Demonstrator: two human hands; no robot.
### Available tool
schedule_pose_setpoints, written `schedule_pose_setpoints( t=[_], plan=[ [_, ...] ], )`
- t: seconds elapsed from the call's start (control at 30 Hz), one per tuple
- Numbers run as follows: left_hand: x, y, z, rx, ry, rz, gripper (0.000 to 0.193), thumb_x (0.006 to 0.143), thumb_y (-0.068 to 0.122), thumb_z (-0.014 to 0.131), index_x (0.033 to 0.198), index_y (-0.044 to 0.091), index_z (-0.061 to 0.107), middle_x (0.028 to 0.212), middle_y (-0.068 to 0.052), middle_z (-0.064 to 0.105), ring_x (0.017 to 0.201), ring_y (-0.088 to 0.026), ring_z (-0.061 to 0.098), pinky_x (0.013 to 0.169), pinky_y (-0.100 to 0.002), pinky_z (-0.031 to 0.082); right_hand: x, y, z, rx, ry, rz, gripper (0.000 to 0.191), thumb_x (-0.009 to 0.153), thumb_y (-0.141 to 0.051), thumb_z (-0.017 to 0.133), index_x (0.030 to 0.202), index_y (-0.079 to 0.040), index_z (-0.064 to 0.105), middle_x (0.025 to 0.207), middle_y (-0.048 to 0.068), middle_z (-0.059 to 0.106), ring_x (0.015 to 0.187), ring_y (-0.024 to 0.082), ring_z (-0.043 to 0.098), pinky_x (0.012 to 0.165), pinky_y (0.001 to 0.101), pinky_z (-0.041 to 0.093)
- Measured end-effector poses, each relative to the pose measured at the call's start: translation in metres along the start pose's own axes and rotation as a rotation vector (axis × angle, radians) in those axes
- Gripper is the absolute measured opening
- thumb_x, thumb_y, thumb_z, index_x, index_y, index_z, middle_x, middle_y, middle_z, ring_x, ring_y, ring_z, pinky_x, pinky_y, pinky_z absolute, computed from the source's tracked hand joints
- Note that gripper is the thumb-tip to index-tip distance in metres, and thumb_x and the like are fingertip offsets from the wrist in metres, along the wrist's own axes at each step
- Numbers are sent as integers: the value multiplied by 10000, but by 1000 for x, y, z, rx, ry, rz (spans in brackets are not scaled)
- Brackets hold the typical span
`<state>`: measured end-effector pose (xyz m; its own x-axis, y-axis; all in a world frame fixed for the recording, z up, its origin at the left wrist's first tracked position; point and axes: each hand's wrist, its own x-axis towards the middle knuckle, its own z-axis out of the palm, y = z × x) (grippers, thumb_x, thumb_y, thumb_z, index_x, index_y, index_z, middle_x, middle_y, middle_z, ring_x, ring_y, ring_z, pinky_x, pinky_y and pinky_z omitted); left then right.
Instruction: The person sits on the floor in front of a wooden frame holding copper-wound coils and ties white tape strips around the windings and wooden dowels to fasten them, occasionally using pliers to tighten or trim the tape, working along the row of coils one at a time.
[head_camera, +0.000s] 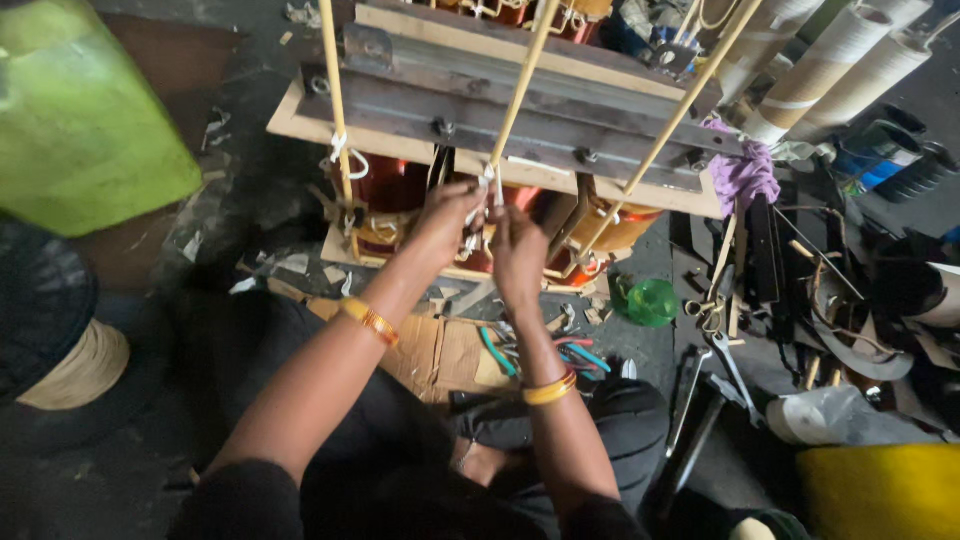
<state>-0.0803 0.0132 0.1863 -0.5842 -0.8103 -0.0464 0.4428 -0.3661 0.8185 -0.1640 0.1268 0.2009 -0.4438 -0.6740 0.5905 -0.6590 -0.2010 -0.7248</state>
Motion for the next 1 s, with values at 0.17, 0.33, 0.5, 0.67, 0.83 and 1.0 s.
schedule_pose_setpoints(
  t=[0.17, 0.33, 0.5, 0.67, 0.83, 1.0],
  plan=[
    [4, 9, 3, 95, -28, 27, 139, 999, 101, 583, 1003, 22, 698, 680, 23, 543, 558, -91, 477, 504, -243, 378, -2, 0, -7, -37, -146, 205, 307, 1032, -263, 571, 929, 4, 684, 620, 100, 605, 568, 146, 592, 563, 324, 473],
    [6, -6, -2, 128, 15, 39, 181, 1016, 178, 549, 943, 56, 660, 656, 47, 503, 518, -83, 403, 454, -257, 305, 2, 7, -12, 24, -214, 210, 362, 1040, -277, 546, 836, 9, 631, 581, 60, 566, 516, 139, 543, 527, 338, 442],
    [20, -14, -1, 133, 47, 70, 182, 999, 157, 605, 990, 27, 731, 825, 11, 699, 746, -98, 614, 652, -279, 500, 7, 11, -3, 223, -187, 309, 336, 1031, -271, 566, 874, 4, 678, 734, 55, 642, 682, 119, 549, 629, 306, 442],
    [8, -9, -4, -102, -7, 30, 190, 948, 115, 621, 1015, -25, 732, 911, -61, 789, 852, -146, 731, 798, -281, 581, 3, 1, 10, 130, -238, 269, 228, 981, -210, 610, 1099, -46, 714, 844, 64, 743, 763, 151, 660, 706, 310, 513],
    [-8, -12, 0, 91, 136, 29, 187, 1000, 144, 652, 1071, 5, 754, 779, -54, 657, 621, -174, 551, 555, -360, 431, 15, -3, 3, -212, 76, -216, 234, 844, -30, 778, 1071, -36, 723, 965, 151, 702, 838, 245, 669, 684, 334, 521],
    [1, -15, -1, -56, -47, 179, 191, 984, 175, 663, 1030, 3, 732, 854, 26, 697, 758, -46, 616, 689, -223, 474, 19, 17, 6, 26, -6, -313, 192, 924, 35, 696, 1103, -26, 730, 1049, 114, 724, 950, 201, 704, 818, 325, 567]
  ],
)
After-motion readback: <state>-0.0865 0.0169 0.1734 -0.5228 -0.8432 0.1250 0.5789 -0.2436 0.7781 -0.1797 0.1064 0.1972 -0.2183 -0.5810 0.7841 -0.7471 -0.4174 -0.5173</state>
